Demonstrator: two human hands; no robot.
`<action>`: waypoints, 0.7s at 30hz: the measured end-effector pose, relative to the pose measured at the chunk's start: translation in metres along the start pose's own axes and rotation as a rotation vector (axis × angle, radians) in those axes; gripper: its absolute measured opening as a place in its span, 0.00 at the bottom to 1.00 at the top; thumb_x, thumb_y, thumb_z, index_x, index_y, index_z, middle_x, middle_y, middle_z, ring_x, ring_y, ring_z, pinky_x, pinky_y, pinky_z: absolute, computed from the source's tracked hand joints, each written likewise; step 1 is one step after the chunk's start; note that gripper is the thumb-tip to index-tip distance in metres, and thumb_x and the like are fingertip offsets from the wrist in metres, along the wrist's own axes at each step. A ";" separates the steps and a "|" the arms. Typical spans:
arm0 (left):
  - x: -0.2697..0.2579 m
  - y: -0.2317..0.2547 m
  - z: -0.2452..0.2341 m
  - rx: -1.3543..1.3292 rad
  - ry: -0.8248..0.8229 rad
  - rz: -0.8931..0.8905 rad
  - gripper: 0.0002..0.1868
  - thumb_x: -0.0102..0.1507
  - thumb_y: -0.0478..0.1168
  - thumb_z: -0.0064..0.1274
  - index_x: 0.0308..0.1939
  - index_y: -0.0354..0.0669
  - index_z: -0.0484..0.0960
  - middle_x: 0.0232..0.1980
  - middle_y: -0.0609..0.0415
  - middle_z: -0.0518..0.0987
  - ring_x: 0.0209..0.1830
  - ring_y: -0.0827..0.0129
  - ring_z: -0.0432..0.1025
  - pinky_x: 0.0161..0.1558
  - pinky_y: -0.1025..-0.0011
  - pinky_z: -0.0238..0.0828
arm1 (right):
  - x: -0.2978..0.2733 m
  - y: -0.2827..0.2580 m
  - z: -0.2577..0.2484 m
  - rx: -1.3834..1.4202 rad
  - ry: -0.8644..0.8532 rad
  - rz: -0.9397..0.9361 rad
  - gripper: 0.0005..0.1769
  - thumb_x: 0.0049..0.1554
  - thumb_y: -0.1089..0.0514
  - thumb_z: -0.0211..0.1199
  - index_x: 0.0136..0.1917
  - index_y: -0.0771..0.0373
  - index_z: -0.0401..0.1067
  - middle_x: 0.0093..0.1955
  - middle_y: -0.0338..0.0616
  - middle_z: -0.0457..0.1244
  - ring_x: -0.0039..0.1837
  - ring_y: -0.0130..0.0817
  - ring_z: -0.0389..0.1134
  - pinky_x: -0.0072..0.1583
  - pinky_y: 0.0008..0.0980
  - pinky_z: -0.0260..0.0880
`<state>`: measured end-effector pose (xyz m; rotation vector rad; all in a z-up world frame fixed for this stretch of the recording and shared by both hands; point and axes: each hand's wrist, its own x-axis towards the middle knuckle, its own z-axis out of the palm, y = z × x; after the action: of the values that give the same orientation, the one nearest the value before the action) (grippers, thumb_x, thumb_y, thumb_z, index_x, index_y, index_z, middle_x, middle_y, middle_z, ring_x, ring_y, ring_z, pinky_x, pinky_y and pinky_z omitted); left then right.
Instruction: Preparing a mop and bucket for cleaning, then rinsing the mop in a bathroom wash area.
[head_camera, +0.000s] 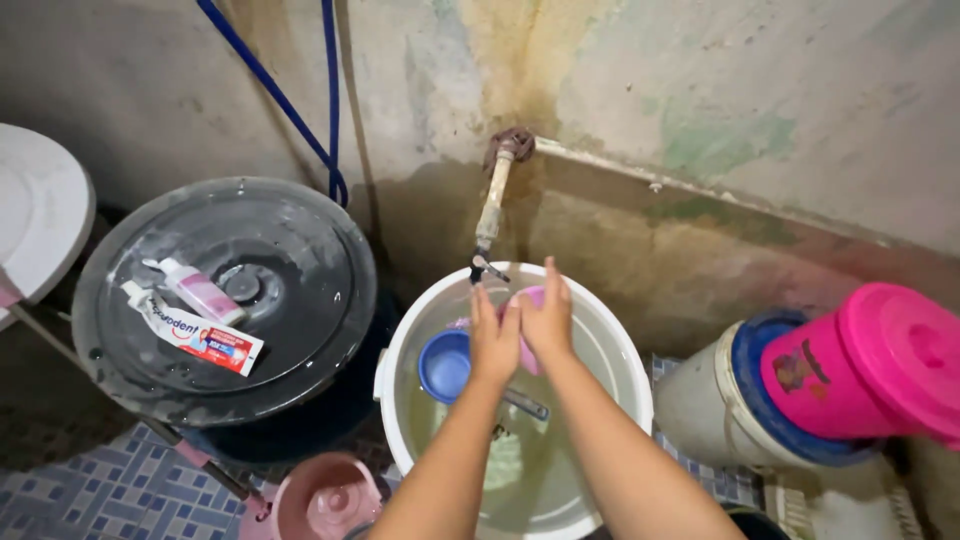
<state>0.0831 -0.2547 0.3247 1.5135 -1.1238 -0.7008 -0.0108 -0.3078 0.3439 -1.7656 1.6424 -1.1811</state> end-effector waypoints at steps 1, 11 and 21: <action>0.009 0.004 -0.004 0.006 0.010 0.004 0.43 0.69 0.56 0.44 0.77 0.30 0.51 0.80 0.31 0.52 0.82 0.43 0.47 0.77 0.61 0.41 | 0.006 -0.004 0.007 0.010 -0.004 -0.006 0.44 0.54 0.59 0.62 0.81 0.59 0.52 0.77 0.62 0.53 0.77 0.56 0.55 0.75 0.42 0.55; 0.031 0.003 -0.041 -0.218 -0.146 -0.335 0.40 0.63 0.55 0.43 0.77 0.40 0.60 0.69 0.37 0.72 0.69 0.53 0.67 0.67 0.66 0.59 | -0.007 0.028 0.101 0.337 -0.268 0.166 0.24 0.67 0.54 0.47 0.73 0.62 0.66 0.69 0.58 0.64 0.69 0.47 0.65 0.69 0.37 0.63; -0.018 -0.057 -0.030 -0.222 -0.120 -0.420 0.43 0.62 0.56 0.48 0.77 0.41 0.58 0.69 0.40 0.74 0.68 0.58 0.69 0.66 0.70 0.61 | -0.066 0.094 0.124 0.151 -0.217 0.063 0.32 0.63 0.57 0.51 0.79 0.63 0.55 0.77 0.61 0.53 0.78 0.54 0.53 0.76 0.40 0.50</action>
<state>0.1189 -0.2269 0.2757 1.5437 -0.7860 -1.1764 0.0420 -0.2901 0.1841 -1.6710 1.4334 -1.0178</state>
